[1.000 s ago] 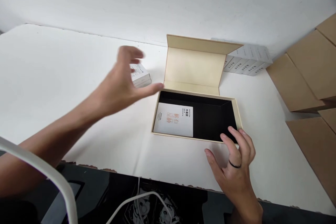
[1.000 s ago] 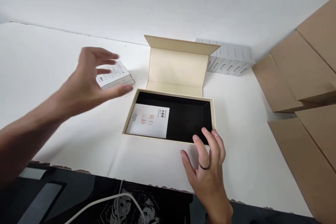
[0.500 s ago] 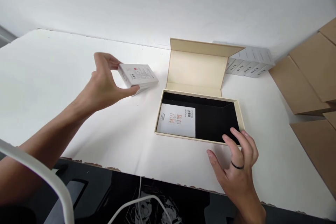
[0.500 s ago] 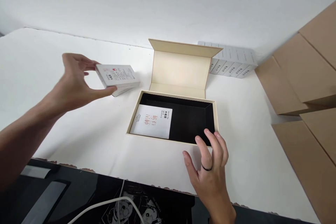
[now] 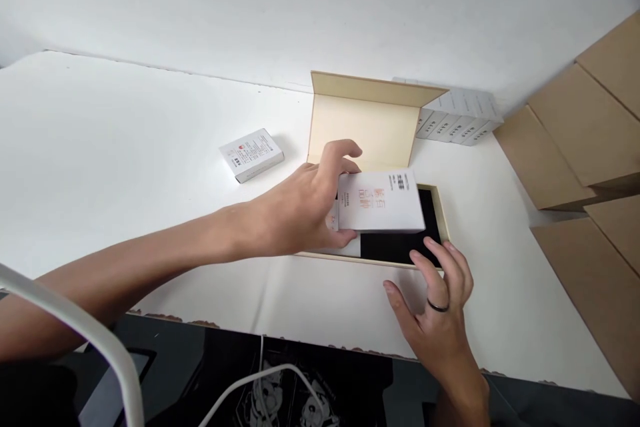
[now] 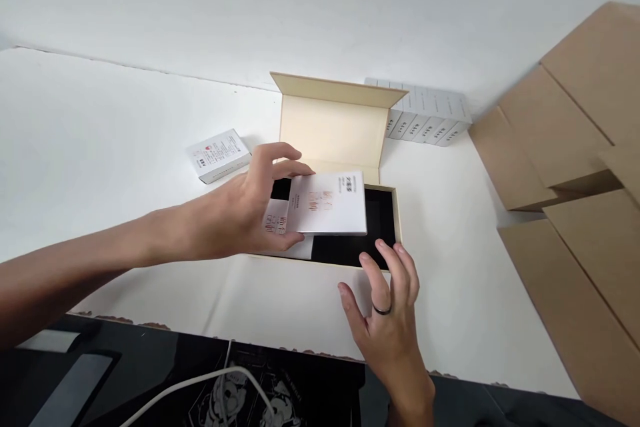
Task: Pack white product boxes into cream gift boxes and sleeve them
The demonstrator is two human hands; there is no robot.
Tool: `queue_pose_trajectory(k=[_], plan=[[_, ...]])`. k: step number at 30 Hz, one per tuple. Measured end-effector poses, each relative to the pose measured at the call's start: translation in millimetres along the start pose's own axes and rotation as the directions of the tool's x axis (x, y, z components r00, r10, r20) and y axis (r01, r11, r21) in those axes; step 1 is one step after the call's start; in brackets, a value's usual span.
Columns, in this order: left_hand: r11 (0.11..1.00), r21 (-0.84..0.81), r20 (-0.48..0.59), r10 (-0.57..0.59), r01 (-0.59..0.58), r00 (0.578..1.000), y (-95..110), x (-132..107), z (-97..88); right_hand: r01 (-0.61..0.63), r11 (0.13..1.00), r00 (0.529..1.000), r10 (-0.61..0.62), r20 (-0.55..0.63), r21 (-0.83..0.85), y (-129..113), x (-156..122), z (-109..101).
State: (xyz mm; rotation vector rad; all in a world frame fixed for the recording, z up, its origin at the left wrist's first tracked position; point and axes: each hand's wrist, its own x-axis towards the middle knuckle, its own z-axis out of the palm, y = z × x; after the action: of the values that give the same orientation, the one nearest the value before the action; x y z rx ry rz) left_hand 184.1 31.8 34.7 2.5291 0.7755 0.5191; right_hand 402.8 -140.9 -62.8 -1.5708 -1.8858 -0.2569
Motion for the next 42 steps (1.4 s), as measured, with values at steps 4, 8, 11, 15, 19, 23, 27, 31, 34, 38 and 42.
queue_pose_trajectory(k=[4, 8, 11, 15, 19, 23, 27, 31, 34, 38, 42], plan=[[0.996, 0.081, 0.087, 0.026, -0.033, 0.996, 9.3, 1.7, 1.4, -0.012, 1.0, 1.0, 0.012, -0.011, 0.0, -0.8, 0.2, 0.4], [0.998, 0.002, 0.169, -0.055, 0.055, 0.984, 20.3, 6.2, -9.2, -0.035, 0.999, 0.999, 0.035, 0.008, 0.019, -1.6, -0.5, 0.1], [0.999, 0.003, 0.333, -0.044, 0.045, 0.942, 24.7, 20.3, -9.5, -0.046, 0.998, 0.999, 0.046, -0.002, 0.041, -0.5, -1.0, 0.7], [0.996, 0.078, 0.567, -0.013, -0.038, 0.824, 31.6, 43.8, 8.2, -0.029, 0.998, 0.998, 0.032, -0.045, 0.059, 2.1, -1.3, 2.8], [0.994, 0.056, 0.552, 0.049, -0.096, 0.833, 37.9, 48.1, 22.7, -0.015, 0.998, 0.998, 0.018, -0.052, 0.06, 3.4, -1.5, 3.5], [0.998, -0.058, 0.119, 0.018, -0.011, 0.993, 25.7, 27.8, 9.1, 0.0, 0.998, 0.999, 0.002, -0.048, 0.061, 3.4, -1.4, 2.2], [0.95, 0.144, -0.37, -0.207, 0.276, 0.906, -26.8, -6.1, -25.2, -0.002, 0.998, 0.999, 0.005, -0.044, 0.066, 3.1, -1.0, 1.1], [0.752, 0.286, -0.223, -0.55, 0.594, 0.805, -92.3, -49.1, -53.3, -0.004, 0.999, 1.0, 0.005, -0.025, 0.052, 2.6, -1.0, 0.7], [0.735, 0.153, -0.228, -0.624, 0.661, 0.747, -116.8, -75.2, -62.0, -0.011, 0.999, 1.0, 0.011, -0.023, 0.038, 2.5, -1.9, 1.1], [0.898, -0.031, -0.481, -0.399, 0.439, 0.781, -113.8, -83.8, -59.8, -0.029, 0.999, 0.999, 0.029, -0.026, 0.026, 2.8, -3.7, 2.0], [0.981, -0.056, -0.4, -0.192, 0.185, 0.896, -103.4, -72.3, -43.3, -0.041, 0.999, 0.999, 0.042, -0.034, 0.023, 2.6, -4.1, 2.1]])
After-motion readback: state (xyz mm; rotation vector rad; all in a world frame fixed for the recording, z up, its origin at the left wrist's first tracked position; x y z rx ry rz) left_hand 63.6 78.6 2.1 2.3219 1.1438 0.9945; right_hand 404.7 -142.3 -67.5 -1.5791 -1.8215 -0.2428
